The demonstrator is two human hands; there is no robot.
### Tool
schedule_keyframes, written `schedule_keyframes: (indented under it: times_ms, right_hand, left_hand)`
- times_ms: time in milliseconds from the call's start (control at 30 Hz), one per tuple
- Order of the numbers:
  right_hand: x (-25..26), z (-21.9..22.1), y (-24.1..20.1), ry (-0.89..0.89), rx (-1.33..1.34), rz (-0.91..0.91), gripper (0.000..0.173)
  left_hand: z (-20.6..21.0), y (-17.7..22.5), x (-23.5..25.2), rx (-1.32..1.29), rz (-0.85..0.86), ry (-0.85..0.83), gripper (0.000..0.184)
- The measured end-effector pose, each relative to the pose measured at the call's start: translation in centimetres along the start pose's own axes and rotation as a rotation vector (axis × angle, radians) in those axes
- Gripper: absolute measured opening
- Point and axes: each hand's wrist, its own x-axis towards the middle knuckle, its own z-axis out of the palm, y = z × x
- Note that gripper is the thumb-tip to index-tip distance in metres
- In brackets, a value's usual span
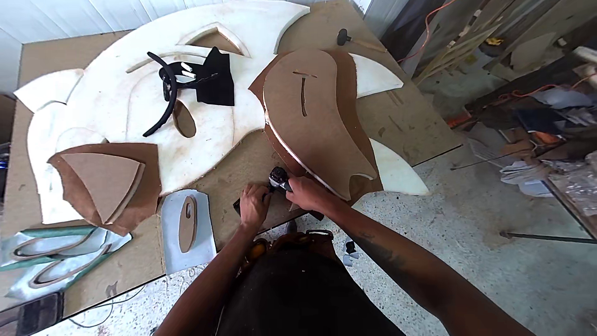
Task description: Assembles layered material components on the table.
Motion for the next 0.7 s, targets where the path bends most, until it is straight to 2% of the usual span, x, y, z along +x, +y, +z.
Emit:
schedule_keyframes:
  times_ms: [33,100,233,367,433,500,600,700]
  right_hand:
    - [-0.7,-0.3,-0.3,0.010,0.009,0.012,0.015]
    - [1.5,0.3,1.0,-0.040,-0.006,0.003,0.017]
    - [3.5,0.8,1.7,-0.085,-0.016,0.003,0.022]
    - [3.2,0.8,1.6,-0.094,-0.005,0.015,0.023]
    - [3.2,0.7,1.3,-0.093,-0.004,0.023,0.024]
    - [3.4,0.6,1.1,-0.084,0.002,0.031,0.025]
    - [3.2,0.8,1.3,-0.080,0.015,0.049,0.024]
    - [3.2,0.9,1.4,-0.077,0.011,0.039,0.021]
  left_hand:
    - [0.0,0.1,0.3,-0.062,-0.022,0.004,0.011]
    - [-0.1,0.1,1.1,-0.128,-0.110,-0.008,0.012]
    - [0.1,-0.5,2.4,-0.132,-0.201,-0.055,0.014]
    - [-0.7,-1.5,4.1,-0.120,-0.179,-0.151,0.015]
    - [-1.3,-1.7,3.9,-0.166,-0.172,-0.123,0.015]
    - [-1.9,-1.5,3.0,-0.183,-0.131,-0.073,0.024]
    - [-2.6,-0.3,0.5,0.004,-0.058,-0.122,0.051]
    - [-2.1,0.2,-0.8,0.163,-0.050,-0.190,0.051]
